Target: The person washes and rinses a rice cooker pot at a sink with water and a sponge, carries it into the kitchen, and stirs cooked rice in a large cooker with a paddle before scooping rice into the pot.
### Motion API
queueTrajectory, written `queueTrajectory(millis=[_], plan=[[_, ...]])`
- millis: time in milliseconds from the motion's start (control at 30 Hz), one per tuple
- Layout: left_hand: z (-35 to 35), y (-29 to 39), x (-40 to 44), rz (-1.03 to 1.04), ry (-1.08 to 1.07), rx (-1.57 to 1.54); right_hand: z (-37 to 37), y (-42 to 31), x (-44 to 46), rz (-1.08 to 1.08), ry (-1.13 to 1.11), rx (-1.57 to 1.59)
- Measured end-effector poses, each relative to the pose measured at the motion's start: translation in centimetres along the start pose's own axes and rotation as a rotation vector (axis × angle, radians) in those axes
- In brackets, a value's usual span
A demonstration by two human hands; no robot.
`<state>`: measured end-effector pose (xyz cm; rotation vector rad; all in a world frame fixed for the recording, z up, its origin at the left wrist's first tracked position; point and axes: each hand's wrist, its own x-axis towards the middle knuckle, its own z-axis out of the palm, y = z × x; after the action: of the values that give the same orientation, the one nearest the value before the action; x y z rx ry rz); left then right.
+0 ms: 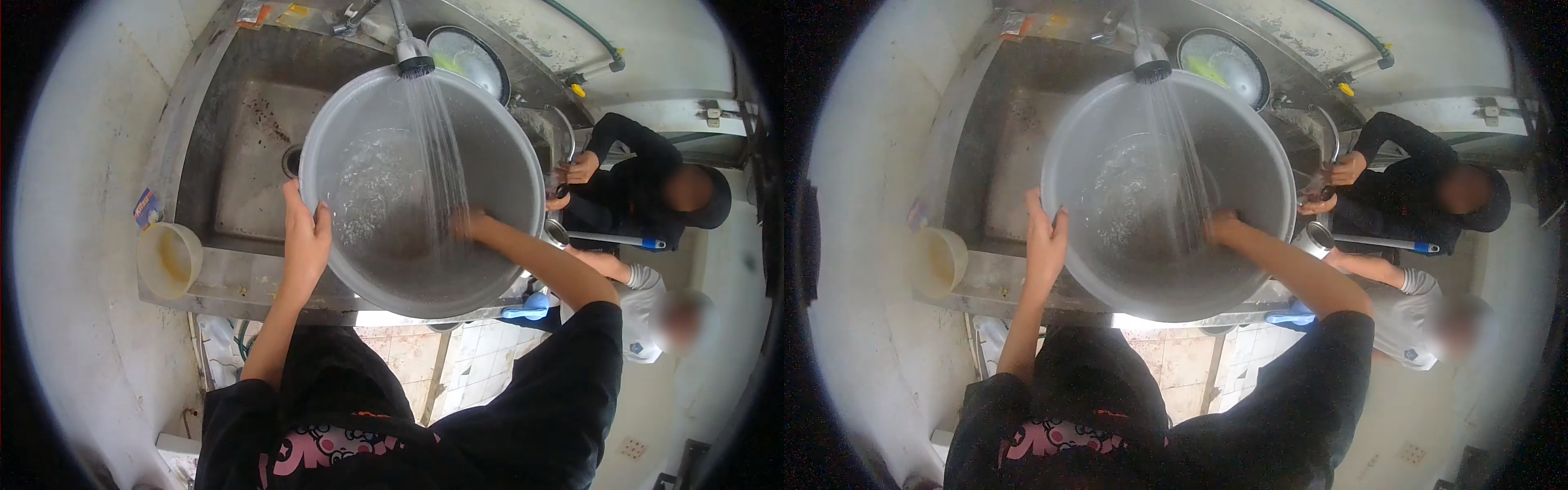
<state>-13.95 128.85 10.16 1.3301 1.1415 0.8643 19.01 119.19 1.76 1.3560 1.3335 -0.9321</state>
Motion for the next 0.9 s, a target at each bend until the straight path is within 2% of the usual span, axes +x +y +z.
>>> queueTrajectory(millis=[33,67,133,167,200,267,300,333,400,433,500,533,600,667,700,800,867,900], plan=[[0.0,0.1,0.0,0.008,-0.004,-0.002,-1.0,-0.3,-0.9,-0.002,0.001,0.002],[-0.1,0.1,0.0,0.011,-0.007,0.000,-2.1,-0.8,-2.0,0.065,0.153,-0.096],[0.0,0.3,-0.1,-0.022,-0.012,-0.002,-0.9,-0.7,2.2,0.037,0.276,-0.267],[0.2,0.1,-0.1,-0.019,-0.018,-0.002,1.0,-0.7,6.8,-0.060,0.249,-0.342],[0.3,-0.3,-0.1,0.024,-0.002,-0.005,-0.1,-4.3,4.7,0.100,0.500,0.194],[0.3,-0.5,-0.1,0.068,0.017,-0.008,-2.7,-10.5,2.0,0.300,0.824,0.823],[0.2,-0.3,-0.1,0.057,0.013,-0.002,-3.5,-11.7,2.2,0.343,0.919,0.908],[0.2,-0.2,-0.1,0.046,0.012,0.006,-3.3,-11.6,3.6,0.340,0.923,0.906],[0.1,-0.1,-0.2,0.031,-0.001,-0.001,-2.6,-11.1,7.1,-0.165,1.144,-0.055],[0.0,0.0,-0.1,0.014,-0.015,-0.006,-2.6,-11.3,6.2,-0.173,1.151,-0.060],[-0.1,0.2,0.1,0.016,-0.007,0.007,-1.7,-11.4,2.0,-0.612,0.885,-0.569],[-0.2,0.2,0.0,0.014,-0.013,0.013,-1.8,-10.5,1.0,-0.619,0.888,-0.562],[-0.4,0.0,-0.2,0.017,-0.029,0.023,-2.0,-7.7,-0.2,-0.501,0.908,-0.502],[-0.3,0.0,-0.1,0.033,-0.034,0.019,-2.0,-4.9,1.9,-0.303,0.887,0.234],[-0.3,0.0,-0.2,0.028,-0.026,0.012,-0.2,-3.6,4.3,-0.304,0.889,0.226],[-0.1,-0.3,-0.1,0.070,0.002,0.035,-1.4,-7.0,0.4,0.023,0.309,0.545],[0.0,-0.3,-0.1,0.113,0.012,0.059,-1.5,-11.1,-3.1,0.150,0.134,0.562],[-0.1,-0.1,-0.1,0.077,-0.002,0.039,-1.5,-11.1,-3.2,0.125,0.126,0.488]])
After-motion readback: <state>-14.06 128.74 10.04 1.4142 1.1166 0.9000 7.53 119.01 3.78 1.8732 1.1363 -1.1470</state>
